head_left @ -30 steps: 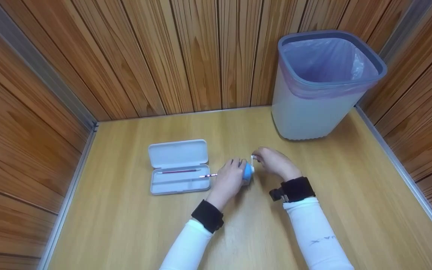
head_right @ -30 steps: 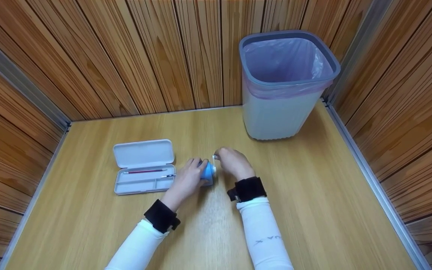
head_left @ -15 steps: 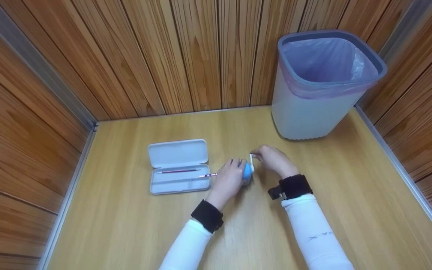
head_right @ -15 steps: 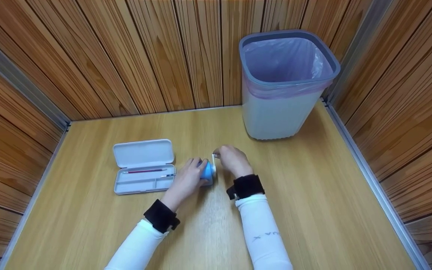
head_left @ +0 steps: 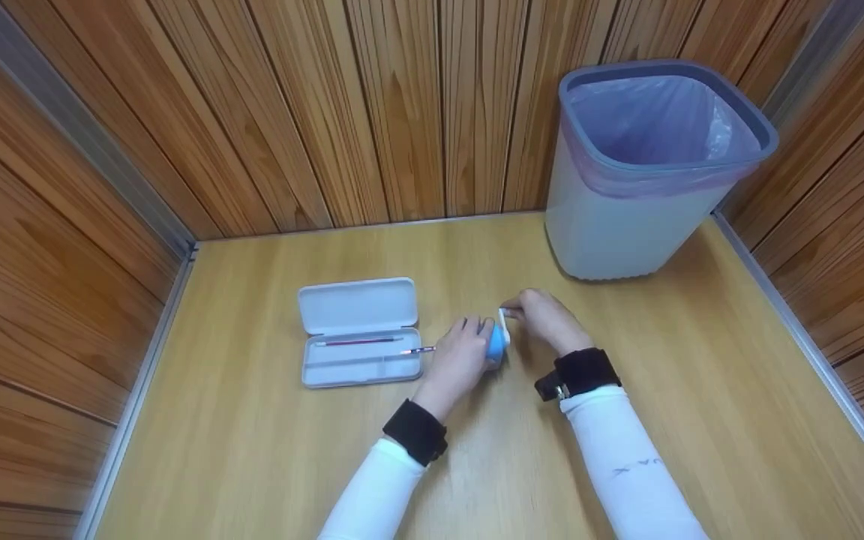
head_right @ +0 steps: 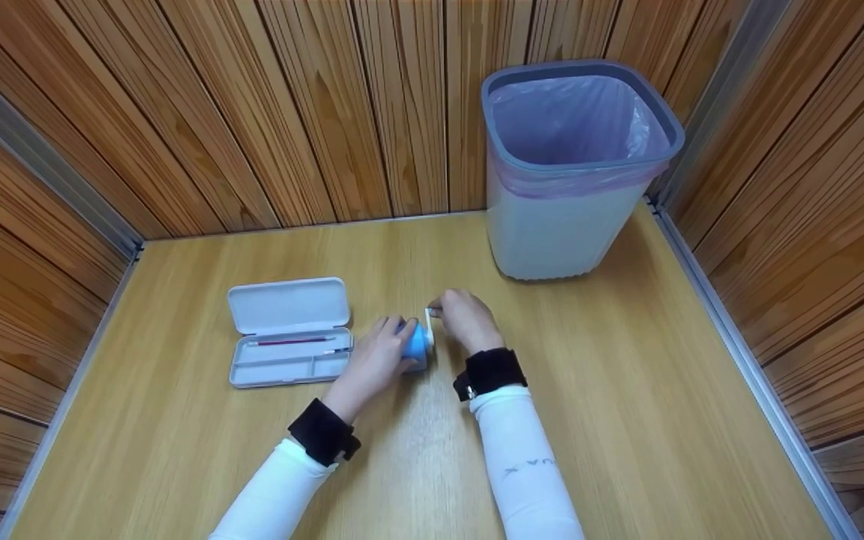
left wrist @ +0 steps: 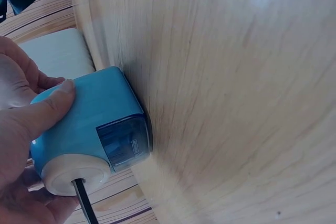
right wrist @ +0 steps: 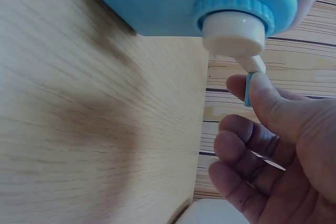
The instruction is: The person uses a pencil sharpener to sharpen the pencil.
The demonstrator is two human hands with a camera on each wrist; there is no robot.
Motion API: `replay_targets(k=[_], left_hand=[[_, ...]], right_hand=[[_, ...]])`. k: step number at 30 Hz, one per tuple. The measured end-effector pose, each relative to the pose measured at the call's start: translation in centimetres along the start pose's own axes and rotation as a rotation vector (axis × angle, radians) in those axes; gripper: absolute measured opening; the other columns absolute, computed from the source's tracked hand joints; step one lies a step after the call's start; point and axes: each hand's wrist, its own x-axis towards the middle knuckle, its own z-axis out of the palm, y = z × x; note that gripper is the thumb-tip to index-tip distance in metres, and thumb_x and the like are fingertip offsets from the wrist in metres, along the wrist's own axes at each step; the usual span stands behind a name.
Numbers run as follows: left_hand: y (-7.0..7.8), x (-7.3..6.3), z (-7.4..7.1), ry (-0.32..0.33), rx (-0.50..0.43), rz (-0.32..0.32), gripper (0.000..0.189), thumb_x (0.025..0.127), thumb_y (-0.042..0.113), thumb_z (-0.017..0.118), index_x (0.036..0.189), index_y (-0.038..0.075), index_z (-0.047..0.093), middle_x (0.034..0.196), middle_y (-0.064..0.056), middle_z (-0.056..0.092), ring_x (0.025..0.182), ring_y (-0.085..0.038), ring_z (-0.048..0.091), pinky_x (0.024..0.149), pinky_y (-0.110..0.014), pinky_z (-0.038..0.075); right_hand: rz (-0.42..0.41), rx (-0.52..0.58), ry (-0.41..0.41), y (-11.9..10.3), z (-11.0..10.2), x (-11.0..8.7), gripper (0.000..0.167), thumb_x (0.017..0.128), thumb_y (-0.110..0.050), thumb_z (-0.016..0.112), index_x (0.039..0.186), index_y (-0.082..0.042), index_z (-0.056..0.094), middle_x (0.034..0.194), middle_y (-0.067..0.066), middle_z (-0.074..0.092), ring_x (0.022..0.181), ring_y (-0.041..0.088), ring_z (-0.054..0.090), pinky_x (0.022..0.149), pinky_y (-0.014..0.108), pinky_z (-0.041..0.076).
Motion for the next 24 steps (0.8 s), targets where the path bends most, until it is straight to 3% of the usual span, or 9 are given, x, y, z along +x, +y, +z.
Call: replay_targets(k=[15, 24], left_hand=[[-0.1, 0.1, 0.1, 0.020, 0.003, 0.009, 0.065, 0.086, 0.036, 0.075, 0.141, 0.009, 0.053, 0.129, -0.013, 0.056, 0.117, -0.026, 0.053, 0.096, -0.035, 0.049], [-0.1, 0.1, 0.0, 0.010, -0.004, 0.003, 0.064, 0.087, 0.037, 0.074, 0.142, 0.011, 0.053, 0.131, -0.013, 0.055, 0.118, -0.026, 0.053, 0.095, -0.036, 0.050]], right_hand=[[0.025, 0.067, 0.001, 0.4, 0.9, 0.2, 0.027, 0.099, -0.008, 0.057, 0.123, -0.003, 0.068, 0.121, 0.017, 0.066, 0.115, 0.034, 0.059, 0.099, 0.047, 0.046], [0.049, 0.067, -0.052, 0.8, 1.5, 0.4, 0.027, 0.100, -0.007, 0.054, 0.123, -0.004, 0.068, 0.122, 0.016, 0.065, 0.116, 0.034, 0.058, 0.100, 0.048, 0.045]])
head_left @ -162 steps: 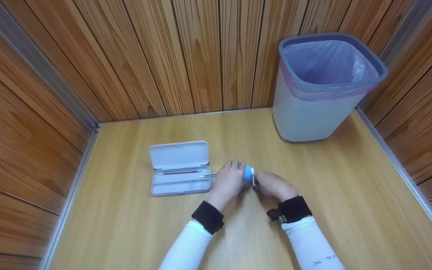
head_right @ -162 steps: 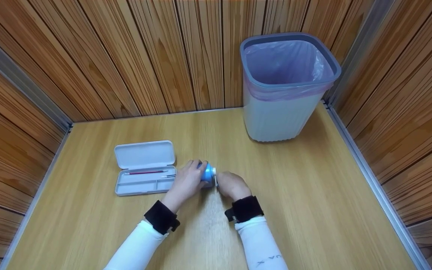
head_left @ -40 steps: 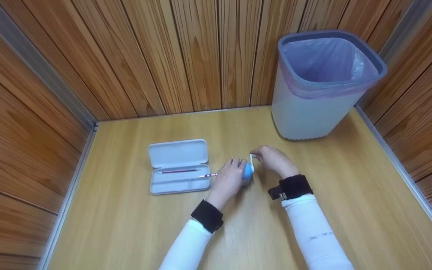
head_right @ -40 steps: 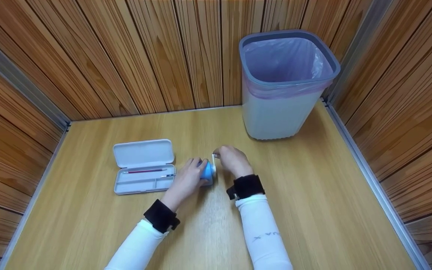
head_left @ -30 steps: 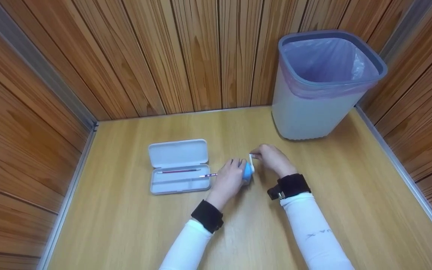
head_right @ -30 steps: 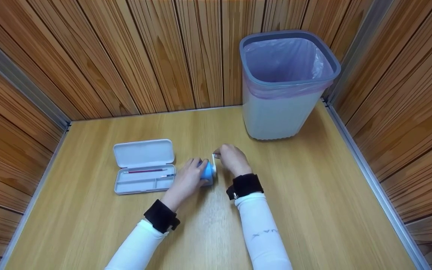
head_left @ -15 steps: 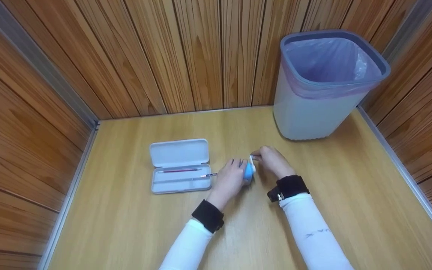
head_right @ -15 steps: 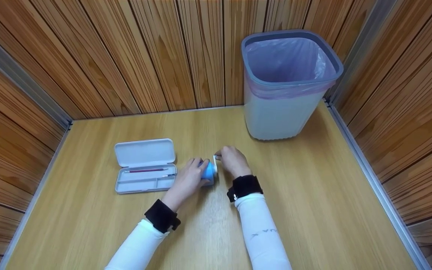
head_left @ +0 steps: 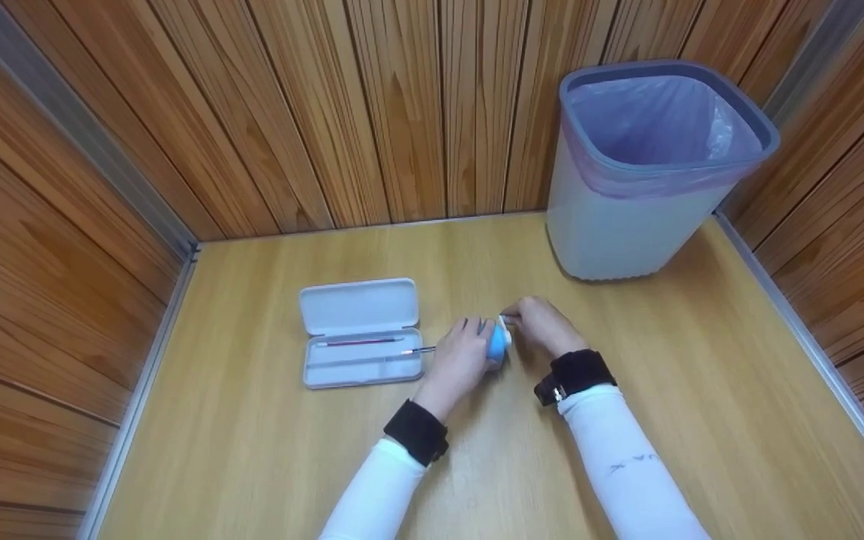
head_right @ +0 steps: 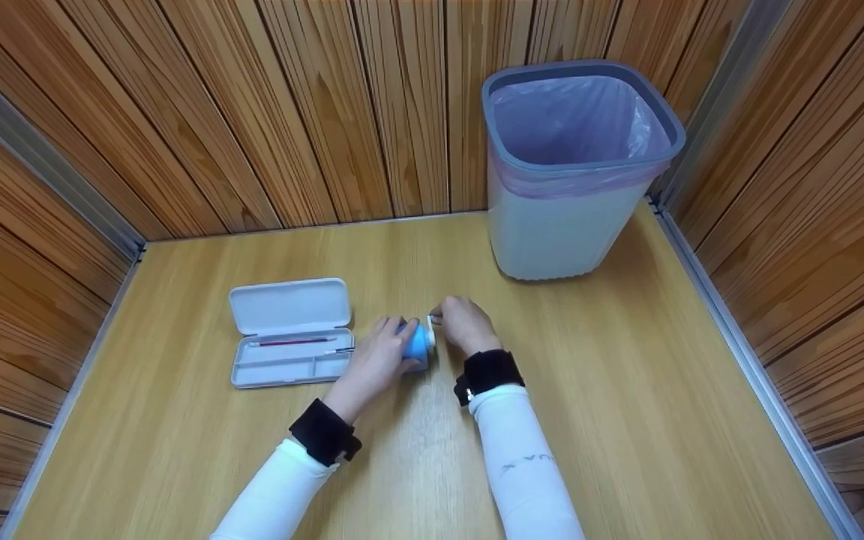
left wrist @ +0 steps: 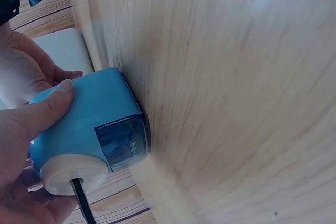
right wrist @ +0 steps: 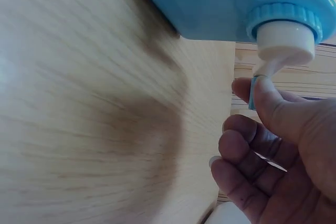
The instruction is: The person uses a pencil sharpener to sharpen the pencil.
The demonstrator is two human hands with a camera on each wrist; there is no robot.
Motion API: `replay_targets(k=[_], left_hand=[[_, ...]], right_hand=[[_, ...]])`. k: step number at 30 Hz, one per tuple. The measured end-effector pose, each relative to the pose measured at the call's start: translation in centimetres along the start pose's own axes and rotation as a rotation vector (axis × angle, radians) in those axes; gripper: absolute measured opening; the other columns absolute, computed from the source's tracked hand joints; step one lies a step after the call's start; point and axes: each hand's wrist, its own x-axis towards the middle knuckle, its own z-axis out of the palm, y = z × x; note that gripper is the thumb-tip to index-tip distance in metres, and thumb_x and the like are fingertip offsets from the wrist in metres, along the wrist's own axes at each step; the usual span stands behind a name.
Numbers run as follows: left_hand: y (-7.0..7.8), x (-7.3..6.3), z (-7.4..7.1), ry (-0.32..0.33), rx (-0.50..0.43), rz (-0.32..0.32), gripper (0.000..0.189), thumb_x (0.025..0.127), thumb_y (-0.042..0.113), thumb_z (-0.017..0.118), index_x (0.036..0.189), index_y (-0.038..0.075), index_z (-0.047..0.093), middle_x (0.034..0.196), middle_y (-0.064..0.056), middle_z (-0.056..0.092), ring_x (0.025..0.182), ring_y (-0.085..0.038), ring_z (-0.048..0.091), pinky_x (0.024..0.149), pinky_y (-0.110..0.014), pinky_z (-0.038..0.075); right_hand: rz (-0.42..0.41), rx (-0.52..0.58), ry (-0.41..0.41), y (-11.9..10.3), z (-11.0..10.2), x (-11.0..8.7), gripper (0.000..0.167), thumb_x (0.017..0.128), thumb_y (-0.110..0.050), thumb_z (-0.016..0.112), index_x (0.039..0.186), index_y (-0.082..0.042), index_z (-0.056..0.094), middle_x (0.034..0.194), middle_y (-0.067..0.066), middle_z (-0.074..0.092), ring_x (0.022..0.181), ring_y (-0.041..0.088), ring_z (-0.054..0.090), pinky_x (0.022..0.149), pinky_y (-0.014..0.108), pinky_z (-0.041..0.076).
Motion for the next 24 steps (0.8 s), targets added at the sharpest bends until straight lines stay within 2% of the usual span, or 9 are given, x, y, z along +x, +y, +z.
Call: replay_targets(k=[9, 14, 17, 19, 21, 24], left_hand=[[0.2, -0.1, 0.3, 0.041, 0.042, -0.001, 0.063, 0.084, 0.039, 0.077, 0.138, 0.012, 0.057, 0.123, -0.010, 0.058, 0.111, -0.024, 0.054, 0.088, -0.035, 0.053], [0.3, 0.0, 0.1, 0.000, 0.022, -0.027, 0.063, 0.086, 0.039, 0.075, 0.141, 0.014, 0.054, 0.128, -0.010, 0.055, 0.115, -0.023, 0.052, 0.093, -0.035, 0.051], [0.3, -0.1, 0.0, -0.024, 0.001, -0.036, 0.064, 0.087, 0.039, 0.073, 0.142, 0.014, 0.052, 0.129, -0.009, 0.054, 0.116, -0.023, 0.052, 0.094, -0.036, 0.050], [0.4, -0.1, 0.0, -0.027, 0.001, -0.037, 0.064, 0.087, 0.039, 0.073, 0.142, 0.014, 0.052, 0.129, -0.009, 0.054, 0.116, -0.023, 0.052, 0.094, -0.036, 0.050], [0.4, -0.1, 0.0, -0.020, 0.011, -0.032, 0.063, 0.087, 0.038, 0.073, 0.142, 0.014, 0.052, 0.128, -0.009, 0.054, 0.115, -0.023, 0.052, 0.094, -0.036, 0.051], [0.3, -0.1, 0.0, -0.002, 0.034, -0.025, 0.062, 0.087, 0.038, 0.074, 0.140, 0.014, 0.054, 0.126, -0.010, 0.056, 0.112, -0.023, 0.054, 0.092, -0.035, 0.051]], right_hand=[[-0.048, -0.069, 0.001, 0.7, 0.9, 0.0, 0.025, 0.098, -0.007, 0.058, 0.119, -0.004, 0.071, 0.118, 0.014, 0.068, 0.114, 0.032, 0.060, 0.099, 0.047, 0.046], [-0.035, -0.088, -0.033, 0.8, 1.3, -0.2, 0.027, 0.098, -0.003, 0.056, 0.122, -0.004, 0.069, 0.121, 0.015, 0.066, 0.116, 0.032, 0.059, 0.101, 0.049, 0.045], [-0.045, -0.126, -0.040, 0.8, 1.3, -0.3, 0.026, 0.096, -0.001, 0.057, 0.118, -0.003, 0.071, 0.111, 0.012, 0.070, 0.100, 0.027, 0.064, 0.093, 0.045, 0.050], [-0.058, -0.152, -0.032, 0.8, 1.3, -0.2, 0.023, 0.094, 0.001, 0.058, 0.109, -0.004, 0.075, 0.094, 0.008, 0.071, 0.083, 0.023, 0.062, 0.081, 0.040, 0.053], [-0.075, -0.168, -0.024, 0.8, 1.3, -0.2, 0.021, 0.092, 0.003, 0.059, 0.094, -0.005, 0.078, 0.075, 0.004, 0.065, 0.068, 0.021, 0.054, 0.066, 0.035, 0.049], [-0.089, -0.175, -0.021, 0.7, 1.4, -0.2, 0.021, 0.088, 0.004, 0.060, 0.077, -0.007, 0.075, 0.062, 0.000, 0.053, 0.058, 0.018, 0.048, 0.055, 0.030, 0.040]])
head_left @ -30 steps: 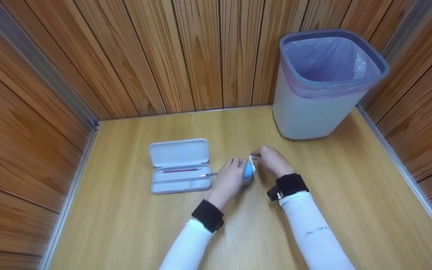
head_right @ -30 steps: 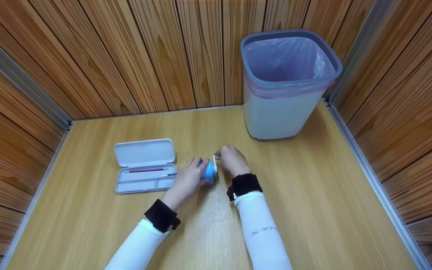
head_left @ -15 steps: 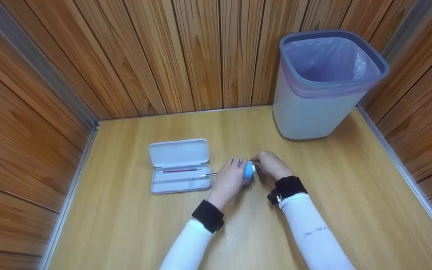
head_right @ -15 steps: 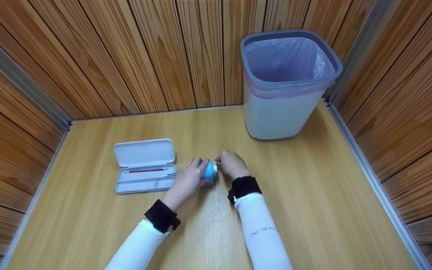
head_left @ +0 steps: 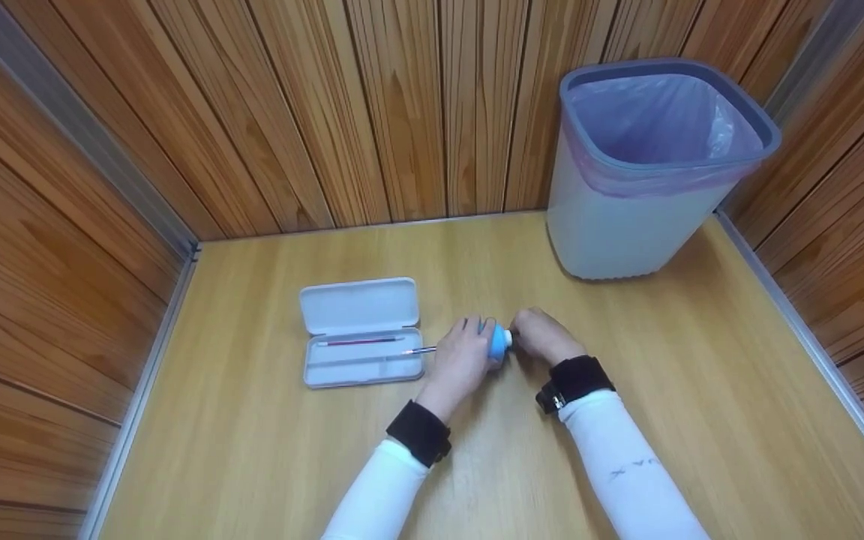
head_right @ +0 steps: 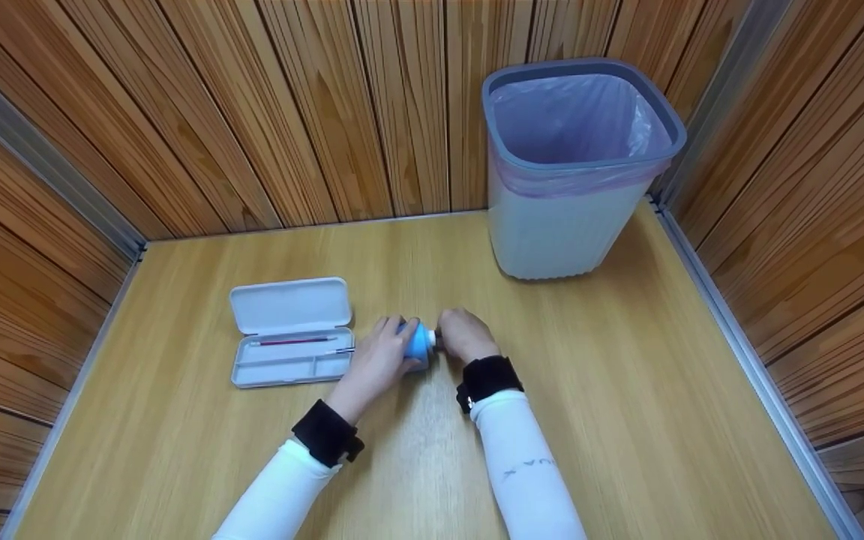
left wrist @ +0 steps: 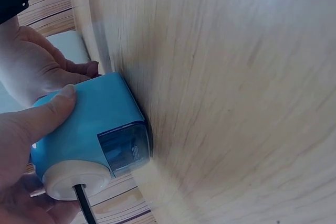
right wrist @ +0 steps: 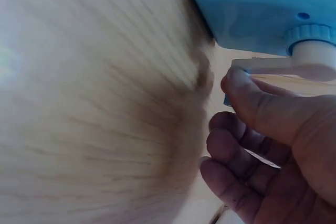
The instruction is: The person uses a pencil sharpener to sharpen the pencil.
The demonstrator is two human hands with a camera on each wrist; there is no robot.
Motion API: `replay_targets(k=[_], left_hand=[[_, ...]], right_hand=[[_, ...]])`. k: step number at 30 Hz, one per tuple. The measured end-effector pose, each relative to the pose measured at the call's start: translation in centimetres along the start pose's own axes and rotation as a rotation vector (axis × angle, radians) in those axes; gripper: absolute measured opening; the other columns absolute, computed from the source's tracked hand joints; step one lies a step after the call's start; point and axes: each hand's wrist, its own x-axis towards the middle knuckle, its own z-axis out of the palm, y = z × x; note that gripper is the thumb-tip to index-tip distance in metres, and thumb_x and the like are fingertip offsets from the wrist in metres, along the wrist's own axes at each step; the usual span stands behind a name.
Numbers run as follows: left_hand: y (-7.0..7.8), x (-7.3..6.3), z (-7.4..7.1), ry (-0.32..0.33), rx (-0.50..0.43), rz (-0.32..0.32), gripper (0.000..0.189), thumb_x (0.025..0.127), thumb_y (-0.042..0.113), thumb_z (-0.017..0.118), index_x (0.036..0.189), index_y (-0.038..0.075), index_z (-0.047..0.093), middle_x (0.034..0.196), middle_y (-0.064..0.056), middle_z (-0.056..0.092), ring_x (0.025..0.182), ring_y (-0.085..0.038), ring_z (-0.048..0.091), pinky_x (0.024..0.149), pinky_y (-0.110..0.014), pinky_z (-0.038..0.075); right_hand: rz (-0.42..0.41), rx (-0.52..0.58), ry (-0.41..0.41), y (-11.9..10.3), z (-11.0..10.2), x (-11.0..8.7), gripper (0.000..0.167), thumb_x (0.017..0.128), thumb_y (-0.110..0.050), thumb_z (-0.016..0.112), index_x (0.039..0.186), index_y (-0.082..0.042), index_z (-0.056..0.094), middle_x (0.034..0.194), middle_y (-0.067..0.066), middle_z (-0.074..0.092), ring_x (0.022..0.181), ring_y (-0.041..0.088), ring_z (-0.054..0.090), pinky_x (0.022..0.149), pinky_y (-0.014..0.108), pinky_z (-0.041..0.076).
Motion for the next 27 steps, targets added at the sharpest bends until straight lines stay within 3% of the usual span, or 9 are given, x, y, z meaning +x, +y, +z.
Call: replay_targets(k=[7, 13, 20, 27], left_hand=[[0.0, 0.1, 0.2, 0.005, -0.012, -0.016, 0.063, 0.087, 0.038, 0.074, 0.140, 0.013, 0.054, 0.127, -0.010, 0.056, 0.114, -0.024, 0.054, 0.092, -0.036, 0.051], [0.1, 0.1, 0.4, 0.069, 0.011, -0.002, 0.062, 0.083, 0.038, 0.077, 0.136, 0.012, 0.058, 0.121, -0.009, 0.059, 0.108, -0.025, 0.056, 0.085, -0.035, 0.054], [0.1, 0.1, 0.4, 0.033, -0.015, -0.022, 0.063, 0.084, 0.039, 0.076, 0.138, 0.013, 0.056, 0.125, -0.009, 0.056, 0.113, -0.024, 0.054, 0.090, -0.036, 0.052], [0.1, 0.1, 0.3, 0.057, 0.022, -0.010, 0.062, 0.084, 0.037, 0.077, 0.137, 0.012, 0.058, 0.121, -0.010, 0.059, 0.110, -0.025, 0.056, 0.089, -0.035, 0.052]], right_hand=[[0.003, 0.010, 0.011, -0.2, 0.4, -0.6, 0.017, 0.087, 0.002, 0.063, 0.076, -0.008, 0.073, 0.063, 0.000, 0.054, 0.057, 0.017, 0.048, 0.054, 0.030, 0.041], [-0.004, 0.048, 0.028, -0.3, 1.0, -1.2, 0.014, 0.085, 0.000, 0.069, 0.072, -0.007, 0.070, 0.060, -0.002, 0.051, 0.055, 0.015, 0.046, 0.051, 0.029, 0.040], [0.016, 0.055, 0.015, -0.5, 1.0, -1.7, 0.011, 0.086, -0.001, 0.069, 0.077, -0.006, 0.071, 0.062, -0.001, 0.053, 0.055, 0.015, 0.048, 0.054, 0.029, 0.042], [0.027, 0.050, -0.008, -0.7, 0.9, -2.0, 0.012, 0.086, 0.001, 0.067, 0.080, -0.007, 0.074, 0.064, -0.001, 0.057, 0.059, 0.017, 0.051, 0.059, 0.032, 0.046]])
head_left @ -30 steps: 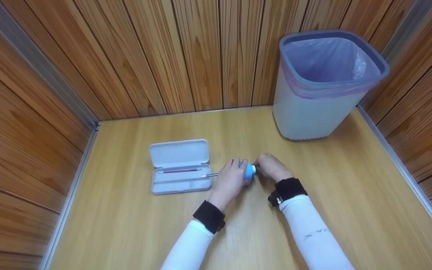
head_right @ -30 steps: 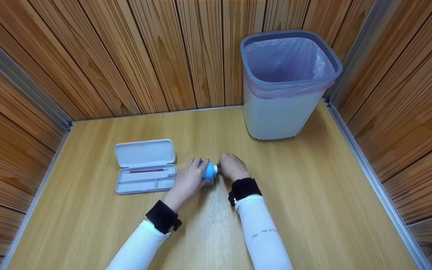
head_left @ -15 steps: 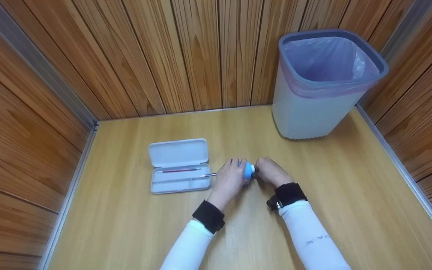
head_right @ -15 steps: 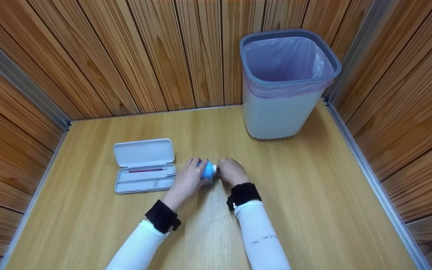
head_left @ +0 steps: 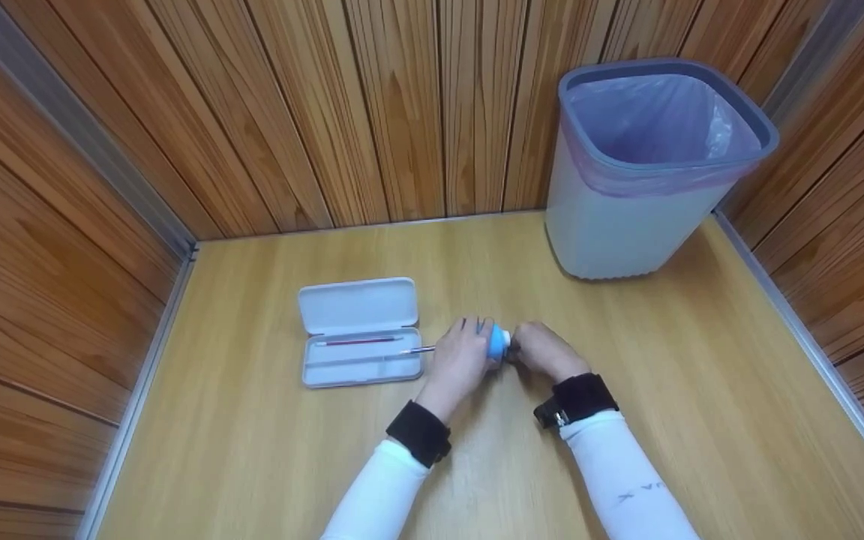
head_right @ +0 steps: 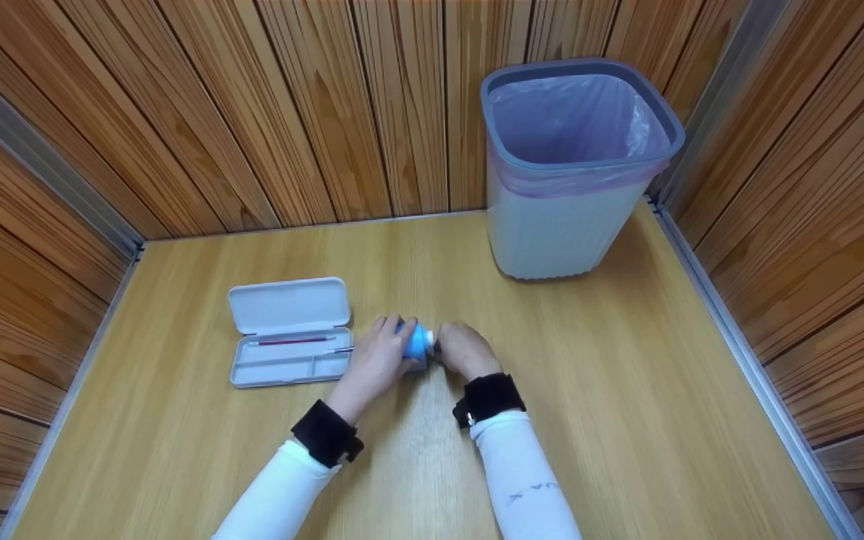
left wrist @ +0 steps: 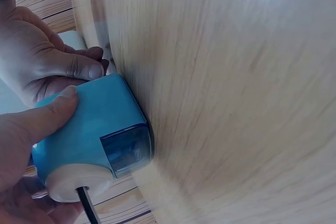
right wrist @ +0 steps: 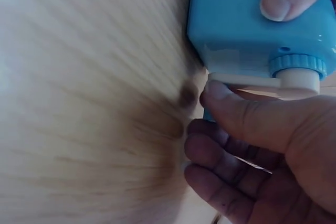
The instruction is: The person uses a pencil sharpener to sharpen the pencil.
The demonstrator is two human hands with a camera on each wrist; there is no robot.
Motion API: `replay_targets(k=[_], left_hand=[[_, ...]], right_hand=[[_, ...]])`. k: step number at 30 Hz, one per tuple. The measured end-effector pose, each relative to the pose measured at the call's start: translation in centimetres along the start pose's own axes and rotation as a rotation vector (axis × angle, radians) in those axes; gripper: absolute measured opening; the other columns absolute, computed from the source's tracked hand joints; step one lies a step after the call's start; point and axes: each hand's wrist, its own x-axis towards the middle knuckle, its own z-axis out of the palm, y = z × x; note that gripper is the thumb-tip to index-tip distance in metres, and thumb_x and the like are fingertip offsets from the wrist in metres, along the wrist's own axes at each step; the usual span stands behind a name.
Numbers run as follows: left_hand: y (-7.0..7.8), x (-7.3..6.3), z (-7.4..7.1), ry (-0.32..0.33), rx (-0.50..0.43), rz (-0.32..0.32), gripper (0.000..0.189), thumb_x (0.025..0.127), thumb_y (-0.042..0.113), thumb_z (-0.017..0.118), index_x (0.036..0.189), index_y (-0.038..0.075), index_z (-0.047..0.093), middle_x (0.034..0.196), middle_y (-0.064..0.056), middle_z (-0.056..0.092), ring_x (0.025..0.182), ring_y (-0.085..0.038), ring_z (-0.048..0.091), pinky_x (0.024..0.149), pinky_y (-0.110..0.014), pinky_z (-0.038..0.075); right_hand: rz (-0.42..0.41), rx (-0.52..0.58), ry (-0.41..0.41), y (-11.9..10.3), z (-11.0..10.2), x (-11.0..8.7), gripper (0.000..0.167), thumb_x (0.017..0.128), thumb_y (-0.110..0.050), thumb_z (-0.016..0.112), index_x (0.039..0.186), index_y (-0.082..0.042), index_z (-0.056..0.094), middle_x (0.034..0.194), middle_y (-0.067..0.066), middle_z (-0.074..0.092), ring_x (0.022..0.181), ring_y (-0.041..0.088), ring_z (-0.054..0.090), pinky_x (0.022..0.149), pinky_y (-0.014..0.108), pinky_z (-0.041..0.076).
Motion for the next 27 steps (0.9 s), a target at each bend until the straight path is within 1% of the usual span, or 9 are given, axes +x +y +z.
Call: replay_targets(k=[3, 7, 10, 11, 14, 16, 18, 24, 27], left_hand=[[0.0, 0.0, 0.0, -0.005, 0.002, -0.004, 0.062, 0.084, 0.036, 0.077, 0.137, 0.012, 0.058, 0.121, -0.010, 0.059, 0.110, -0.025, 0.056, 0.090, -0.035, 0.052], [0.1, 0.1, 0.0, -0.018, -0.006, -0.012, 0.062, 0.084, 0.035, 0.077, 0.137, 0.012, 0.057, 0.123, -0.010, 0.059, 0.112, -0.025, 0.055, 0.089, -0.036, 0.052], [0.0, 0.1, 0.0, -0.015, -0.013, -0.010, 0.062, 0.083, 0.035, 0.078, 0.137, 0.011, 0.058, 0.123, -0.010, 0.059, 0.111, -0.026, 0.055, 0.089, -0.036, 0.052], [0.0, 0.0, 0.0, -0.006, -0.010, -0.006, 0.062, 0.083, 0.036, 0.078, 0.136, 0.011, 0.058, 0.122, -0.010, 0.059, 0.110, -0.026, 0.056, 0.088, -0.036, 0.053], [0.0, 0.0, 0.1, 0.042, 0.000, 0.015, 0.061, 0.080, 0.035, 0.080, 0.133, 0.010, 0.061, 0.118, -0.010, 0.060, 0.107, -0.026, 0.057, 0.084, -0.036, 0.054], [0.0, 0.0, 0.2, 0.066, 0.010, 0.025, 0.060, 0.079, 0.034, 0.081, 0.130, 0.009, 0.062, 0.116, -0.010, 0.060, 0.104, -0.025, 0.058, 0.082, -0.035, 0.055], [0.1, 0.0, 0.2, 0.071, 0.018, 0.029, 0.058, 0.080, 0.033, 0.081, 0.130, 0.010, 0.063, 0.115, -0.010, 0.061, 0.104, -0.025, 0.058, 0.081, -0.035, 0.055], [0.0, 0.0, 0.2, 0.059, 0.025, 0.023, 0.058, 0.081, 0.034, 0.080, 0.131, 0.010, 0.062, 0.116, -0.011, 0.061, 0.104, -0.025, 0.058, 0.080, -0.034, 0.055], [0.0, 0.0, 0.2, 0.056, 0.028, 0.024, 0.059, 0.081, 0.035, 0.080, 0.132, 0.010, 0.062, 0.117, -0.011, 0.061, 0.104, -0.025, 0.058, 0.081, -0.034, 0.055]], right_hand=[[0.008, 0.018, -0.008, -0.1, 0.0, -0.2, 0.013, 0.084, 0.003, 0.067, 0.078, -0.007, 0.073, 0.063, -0.001, 0.056, 0.059, 0.017, 0.050, 0.058, 0.031, 0.044], [-0.008, 0.043, -0.005, -0.2, 0.1, -0.6, 0.015, 0.082, 0.005, 0.068, 0.075, -0.007, 0.073, 0.061, -0.002, 0.054, 0.056, 0.016, 0.048, 0.054, 0.030, 0.041], [-0.025, 0.044, -0.001, -0.2, 0.2, -0.9, 0.014, 0.082, 0.005, 0.069, 0.078, -0.007, 0.074, 0.062, -0.002, 0.055, 0.058, 0.015, 0.048, 0.055, 0.030, 0.042], [-0.026, 0.045, -0.002, -0.2, 0.2, -1.0, 0.013, 0.083, 0.004, 0.069, 0.079, -0.008, 0.074, 0.063, -0.002, 0.055, 0.058, 0.015, 0.049, 0.056, 0.030, 0.042], [-0.070, 0.034, 0.001, -0.1, 0.1, -1.2, 0.011, 0.083, 0.002, 0.071, 0.080, -0.008, 0.076, 0.065, -0.002, 0.058, 0.061, 0.015, 0.049, 0.059, 0.031, 0.044], [-0.087, 0.034, -0.004, 0.1, 0.1, -1.3, 0.011, 0.083, 0.002, 0.072, 0.078, -0.008, 0.076, 0.065, -0.001, 0.059, 0.060, 0.015, 0.049, 0.059, 0.031, 0.044], [-0.095, 0.041, -0.011, 0.1, 0.0, -1.5, 0.012, 0.083, 0.001, 0.072, 0.076, -0.008, 0.076, 0.064, -0.001, 0.059, 0.060, 0.015, 0.049, 0.058, 0.030, 0.044], [-0.057, 0.082, -0.057, -0.2, -0.4, -2.0, 0.013, 0.086, -0.001, 0.069, 0.078, -0.009, 0.076, 0.066, 0.000, 0.058, 0.061, 0.016, 0.050, 0.058, 0.030, 0.042], [-0.060, 0.084, -0.067, -0.3, -0.5, -2.3, 0.014, 0.087, -0.001, 0.067, 0.078, -0.009, 0.074, 0.065, 0.001, 0.057, 0.060, 0.016, 0.050, 0.057, 0.030, 0.041]])
